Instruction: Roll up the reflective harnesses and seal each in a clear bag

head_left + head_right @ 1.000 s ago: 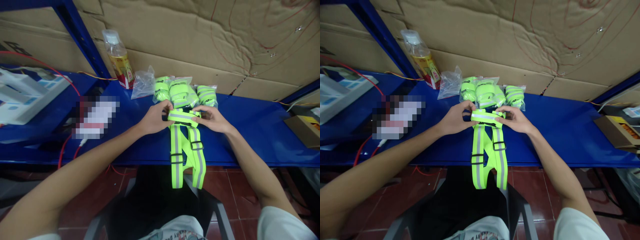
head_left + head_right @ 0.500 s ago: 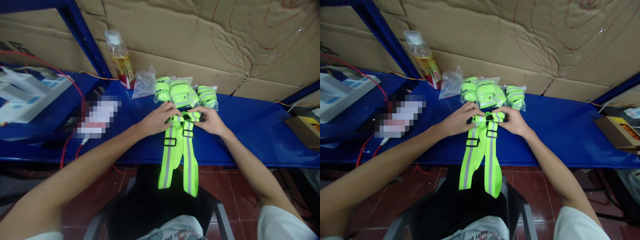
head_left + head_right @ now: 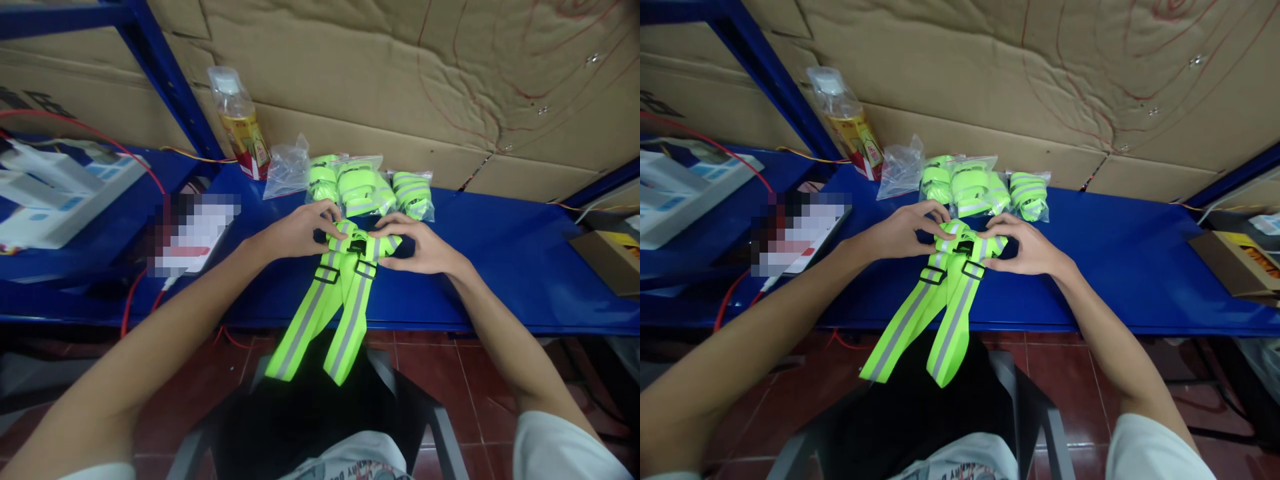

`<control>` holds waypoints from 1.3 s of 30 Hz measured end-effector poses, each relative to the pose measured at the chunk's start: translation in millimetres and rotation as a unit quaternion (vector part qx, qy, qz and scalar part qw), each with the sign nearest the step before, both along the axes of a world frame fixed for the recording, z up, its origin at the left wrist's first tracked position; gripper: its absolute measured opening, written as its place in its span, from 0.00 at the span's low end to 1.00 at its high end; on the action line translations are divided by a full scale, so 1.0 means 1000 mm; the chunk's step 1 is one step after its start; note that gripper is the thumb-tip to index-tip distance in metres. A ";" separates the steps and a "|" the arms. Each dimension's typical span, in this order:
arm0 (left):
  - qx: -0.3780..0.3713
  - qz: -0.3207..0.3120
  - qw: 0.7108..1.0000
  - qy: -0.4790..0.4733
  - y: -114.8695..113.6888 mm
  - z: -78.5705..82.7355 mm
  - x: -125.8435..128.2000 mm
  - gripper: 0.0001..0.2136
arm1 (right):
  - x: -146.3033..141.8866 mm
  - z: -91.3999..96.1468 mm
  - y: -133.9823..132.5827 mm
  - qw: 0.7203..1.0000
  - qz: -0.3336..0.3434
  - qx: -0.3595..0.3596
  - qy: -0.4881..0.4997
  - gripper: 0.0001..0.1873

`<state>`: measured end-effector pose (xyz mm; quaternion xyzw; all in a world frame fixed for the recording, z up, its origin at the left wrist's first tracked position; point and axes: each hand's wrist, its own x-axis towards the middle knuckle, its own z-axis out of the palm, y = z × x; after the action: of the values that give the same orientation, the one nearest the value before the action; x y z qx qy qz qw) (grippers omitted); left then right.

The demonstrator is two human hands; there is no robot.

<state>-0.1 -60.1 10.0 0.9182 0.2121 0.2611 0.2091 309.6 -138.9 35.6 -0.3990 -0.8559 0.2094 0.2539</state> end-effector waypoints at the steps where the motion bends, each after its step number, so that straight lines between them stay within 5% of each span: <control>1: -0.002 -0.002 1.000 0.006 0.000 0.001 -0.001 0.13 | 0.000 -0.001 0.001 1.000 0.004 -0.012 0.019 0.21; 6: -0.026 -0.043 0.999 -0.005 0.000 0.006 -0.004 0.11 | -0.001 -0.012 0.008 0.996 -0.077 -0.051 -0.007 0.38; 9: -0.062 -0.024 0.997 -0.049 0.001 0.004 -0.001 0.07 | -0.001 -0.015 0.009 0.996 -0.070 -0.047 -0.034 0.33; 16: -0.204 0.057 0.974 -0.078 0.008 -0.012 0.003 0.35 | -0.010 -0.011 0.000 0.999 -0.043 -0.028 -0.014 0.28; 24: 0.023 0.059 0.997 -0.039 -0.003 0.005 0.002 0.17 | -0.012 -0.007 -0.005 1.000 -0.030 0.008 -0.004 0.38; 30: 0.055 0.054 0.996 0.037 -0.010 0.001 0.005 0.19 | -0.010 -0.007 -0.002 0.997 -0.033 -0.048 0.047 0.22; 33: 0.012 0.018 1.000 0.014 -0.006 0.001 0.003 0.20 | -0.009 -0.012 0.001 0.996 -0.030 -0.061 0.062 0.24; 39: -0.240 -0.065 0.969 -0.009 0.004 0.012 -0.007 0.21 | -0.009 -0.017 0.003 0.998 -0.036 -0.028 0.049 0.33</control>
<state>-7.5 -56.2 21.8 0.8504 0.2071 0.1965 0.4419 300.6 -136.1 18.5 -0.4256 -0.8212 0.2438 0.2915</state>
